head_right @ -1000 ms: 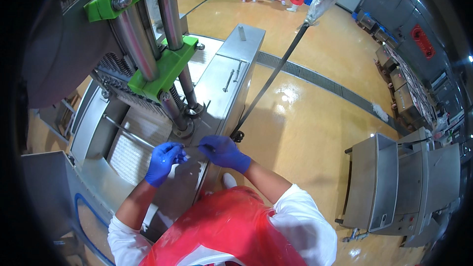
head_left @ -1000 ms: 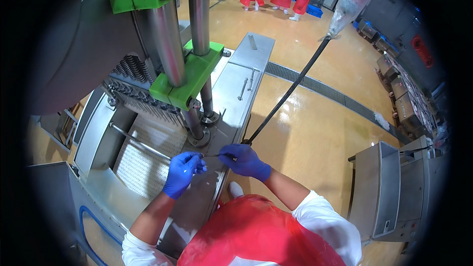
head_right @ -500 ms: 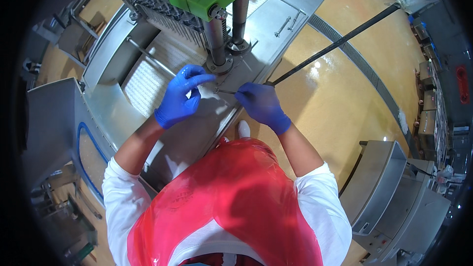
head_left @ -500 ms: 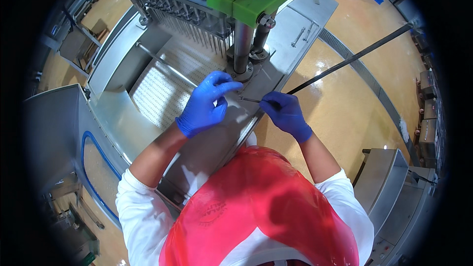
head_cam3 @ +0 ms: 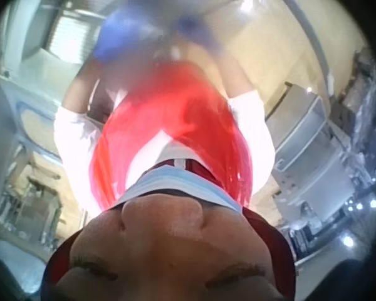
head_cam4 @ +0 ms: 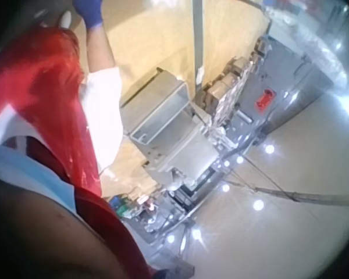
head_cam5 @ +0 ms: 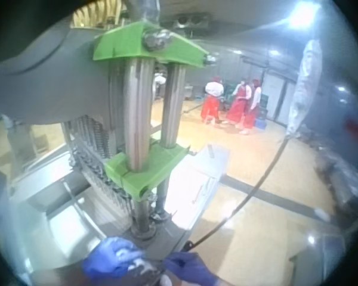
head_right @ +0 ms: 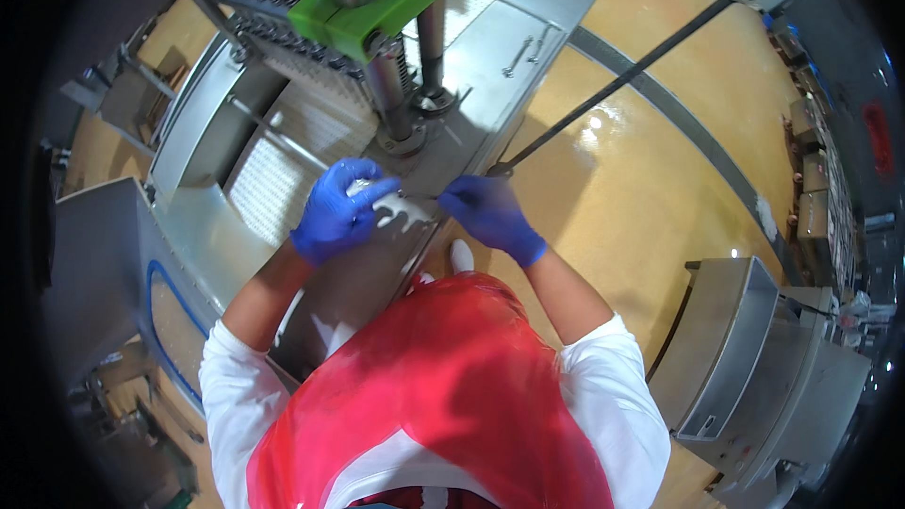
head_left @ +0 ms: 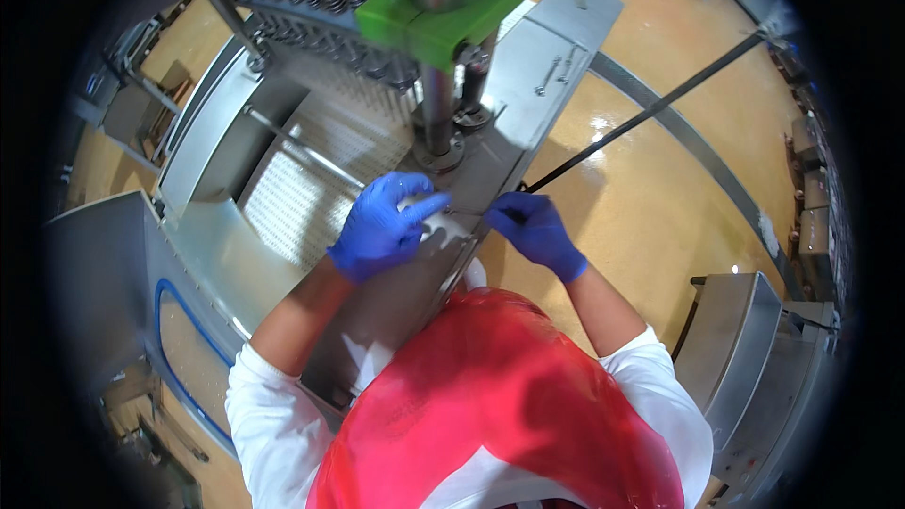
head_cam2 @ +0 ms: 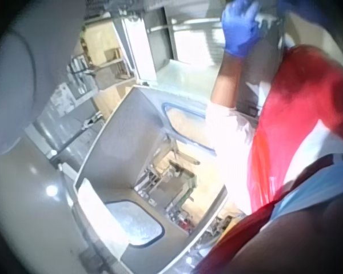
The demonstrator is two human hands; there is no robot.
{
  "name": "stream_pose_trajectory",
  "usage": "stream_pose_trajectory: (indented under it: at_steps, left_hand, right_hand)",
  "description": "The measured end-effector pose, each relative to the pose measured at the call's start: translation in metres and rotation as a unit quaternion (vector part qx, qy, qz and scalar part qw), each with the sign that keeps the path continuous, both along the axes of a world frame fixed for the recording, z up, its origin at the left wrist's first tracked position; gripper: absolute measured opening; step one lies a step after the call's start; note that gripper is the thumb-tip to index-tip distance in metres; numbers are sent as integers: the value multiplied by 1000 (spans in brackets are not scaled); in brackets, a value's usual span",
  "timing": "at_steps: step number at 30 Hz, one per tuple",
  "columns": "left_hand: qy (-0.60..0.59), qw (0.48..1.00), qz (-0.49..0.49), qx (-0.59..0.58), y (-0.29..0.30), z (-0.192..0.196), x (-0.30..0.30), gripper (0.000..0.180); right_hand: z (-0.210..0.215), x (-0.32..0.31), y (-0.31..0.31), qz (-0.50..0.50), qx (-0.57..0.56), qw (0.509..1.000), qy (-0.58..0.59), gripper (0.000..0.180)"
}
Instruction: The person uses a blue torque wrench to tighten bolts on a vertical metal assembly with springs. They then switch to a small metal tool to adjust components within the machine's internal structure. The person works methodically, moving between different sections of the machinery to secure various parts.
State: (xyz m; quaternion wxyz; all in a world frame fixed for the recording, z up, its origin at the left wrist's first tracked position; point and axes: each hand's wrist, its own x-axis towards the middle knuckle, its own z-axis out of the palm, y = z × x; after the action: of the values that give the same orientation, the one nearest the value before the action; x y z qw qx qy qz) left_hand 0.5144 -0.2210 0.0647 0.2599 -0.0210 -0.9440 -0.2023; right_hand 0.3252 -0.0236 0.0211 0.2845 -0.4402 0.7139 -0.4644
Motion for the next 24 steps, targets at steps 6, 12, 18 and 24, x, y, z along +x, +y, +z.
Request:
stream_pose_trajectory:
  at_steps: [6, 12, 18, 24]
  left_hand:
    - [21, 998, 44, 44, 2, -17, 0, 32]
    - [-5, 996, 18, 92, 1, -21, -2, 32]
    - [11, 998, 8, 55, 4, -14, -3, 28]
    - [-49, 977, 52, 200, 6, -17, 8, 42]
  right_hand:
    - [-4, 1, 2, 8, 4, 998, -59, 13]
    - [11, 3, 0, 30, -21, 998, -44, 14]
    - [-11, 0, -3, 26, -20, 999, -5, 16]
    - [0, 6, -9, 28, 37, 994, 100, 19]
